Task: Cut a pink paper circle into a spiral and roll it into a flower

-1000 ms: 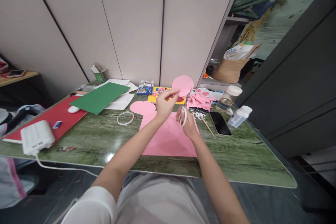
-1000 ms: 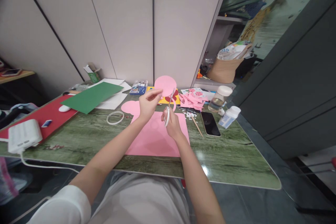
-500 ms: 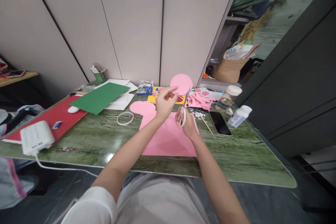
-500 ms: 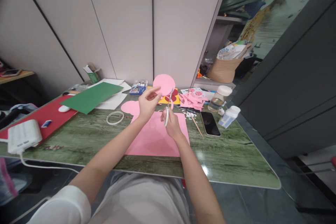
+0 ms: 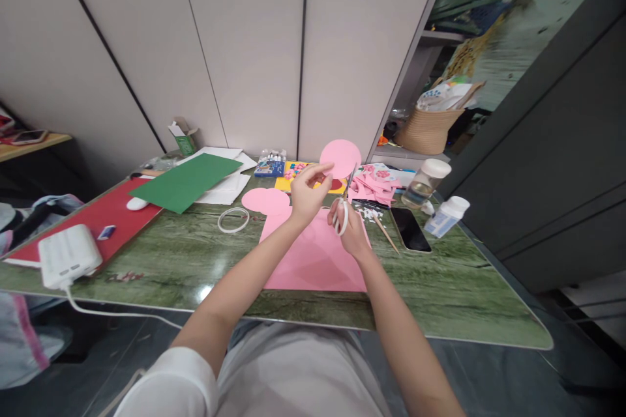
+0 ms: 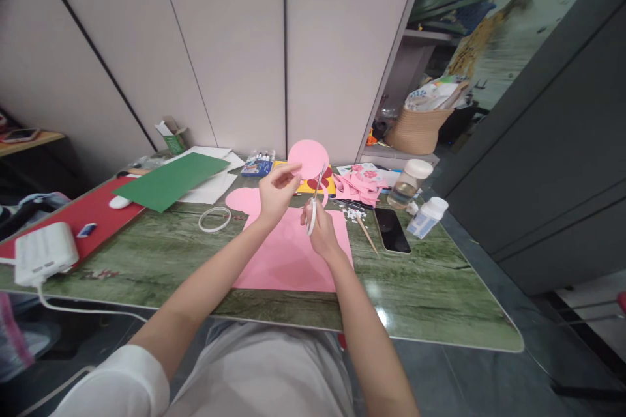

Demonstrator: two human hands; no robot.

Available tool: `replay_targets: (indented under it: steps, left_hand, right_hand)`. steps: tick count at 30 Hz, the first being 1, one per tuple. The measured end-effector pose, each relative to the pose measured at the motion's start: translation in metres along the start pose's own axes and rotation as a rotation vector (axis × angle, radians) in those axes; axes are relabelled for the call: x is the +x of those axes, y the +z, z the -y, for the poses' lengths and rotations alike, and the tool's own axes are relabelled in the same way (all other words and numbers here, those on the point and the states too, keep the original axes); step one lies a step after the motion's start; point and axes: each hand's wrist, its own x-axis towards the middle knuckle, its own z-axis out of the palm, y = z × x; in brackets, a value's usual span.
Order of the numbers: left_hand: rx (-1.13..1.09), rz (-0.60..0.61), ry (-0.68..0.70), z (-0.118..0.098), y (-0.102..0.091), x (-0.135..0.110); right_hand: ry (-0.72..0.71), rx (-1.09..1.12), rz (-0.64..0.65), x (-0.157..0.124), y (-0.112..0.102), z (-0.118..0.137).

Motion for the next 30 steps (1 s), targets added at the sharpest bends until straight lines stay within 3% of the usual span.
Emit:
replay_targets:
  steps: [30]
  left_hand:
    - [0.005, -0.003, 0.037, -0.0003, 0.0005, -0.0003]
  right_hand:
    - [-0.006, 0.029, -0.008, 0.0004, 0.0020, -0.0081]
